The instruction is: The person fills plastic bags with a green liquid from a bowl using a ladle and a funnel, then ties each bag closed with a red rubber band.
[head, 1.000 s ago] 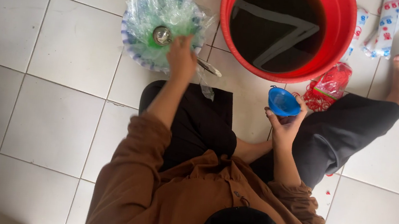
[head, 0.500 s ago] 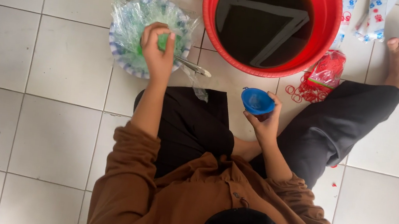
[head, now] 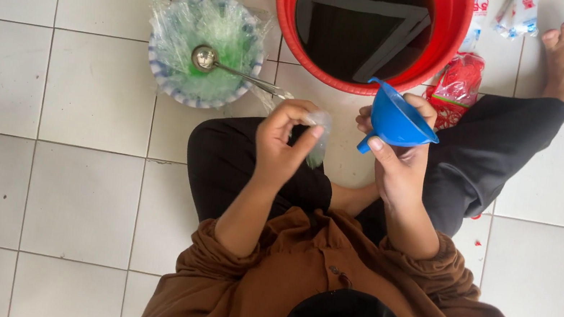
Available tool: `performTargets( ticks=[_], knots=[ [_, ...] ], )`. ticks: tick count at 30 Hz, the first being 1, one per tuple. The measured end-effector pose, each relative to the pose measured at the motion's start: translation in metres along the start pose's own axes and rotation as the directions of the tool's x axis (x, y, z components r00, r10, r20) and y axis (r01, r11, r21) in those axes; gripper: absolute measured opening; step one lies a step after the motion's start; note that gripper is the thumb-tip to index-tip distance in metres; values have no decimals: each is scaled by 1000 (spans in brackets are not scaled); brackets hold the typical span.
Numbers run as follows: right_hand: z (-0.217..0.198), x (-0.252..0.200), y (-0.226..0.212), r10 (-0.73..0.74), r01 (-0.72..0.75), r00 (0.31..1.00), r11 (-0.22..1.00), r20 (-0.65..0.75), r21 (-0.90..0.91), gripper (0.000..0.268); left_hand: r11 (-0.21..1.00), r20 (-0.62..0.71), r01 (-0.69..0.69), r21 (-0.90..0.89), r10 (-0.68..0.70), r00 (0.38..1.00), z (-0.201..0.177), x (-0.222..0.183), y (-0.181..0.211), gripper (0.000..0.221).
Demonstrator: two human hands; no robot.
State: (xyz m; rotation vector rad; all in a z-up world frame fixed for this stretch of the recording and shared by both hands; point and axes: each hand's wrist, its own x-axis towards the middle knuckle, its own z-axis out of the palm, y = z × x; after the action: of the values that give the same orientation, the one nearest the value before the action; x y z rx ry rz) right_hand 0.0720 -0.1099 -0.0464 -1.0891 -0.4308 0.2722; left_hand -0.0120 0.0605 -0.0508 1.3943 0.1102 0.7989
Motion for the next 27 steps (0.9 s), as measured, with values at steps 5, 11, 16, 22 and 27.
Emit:
performTargets(
  ticks=[5, 11, 16, 22, 27],
  knots=[
    [31, 5, -25, -93, 94, 996, 995, 5, -39, 75, 1000, 57, 25, 15, -26, 998, 29, -12, 1, 17],
    [19, 10, -21, -125, 124, 991, 992, -36, -34, 71, 999, 75, -31, 27, 28, 997, 34, -8, -1, 13],
    [17, 7, -23, -99, 98, 993, 995, -67, -17, 68, 991, 62, -84, 106, 78, 995, 31, -8, 5, 3],
    [-3, 14, -21, -83, 82, 995, 996, -62, -23, 65, 948, 66, -191, 255, 180, 981, 28, -8, 9, 3],
    [24, 17, -46, -63, 67, 997, 992, 38, -106, 66, 919, 93, -255, 301, 238, 967, 29, -11, 6, 6]
  ],
)
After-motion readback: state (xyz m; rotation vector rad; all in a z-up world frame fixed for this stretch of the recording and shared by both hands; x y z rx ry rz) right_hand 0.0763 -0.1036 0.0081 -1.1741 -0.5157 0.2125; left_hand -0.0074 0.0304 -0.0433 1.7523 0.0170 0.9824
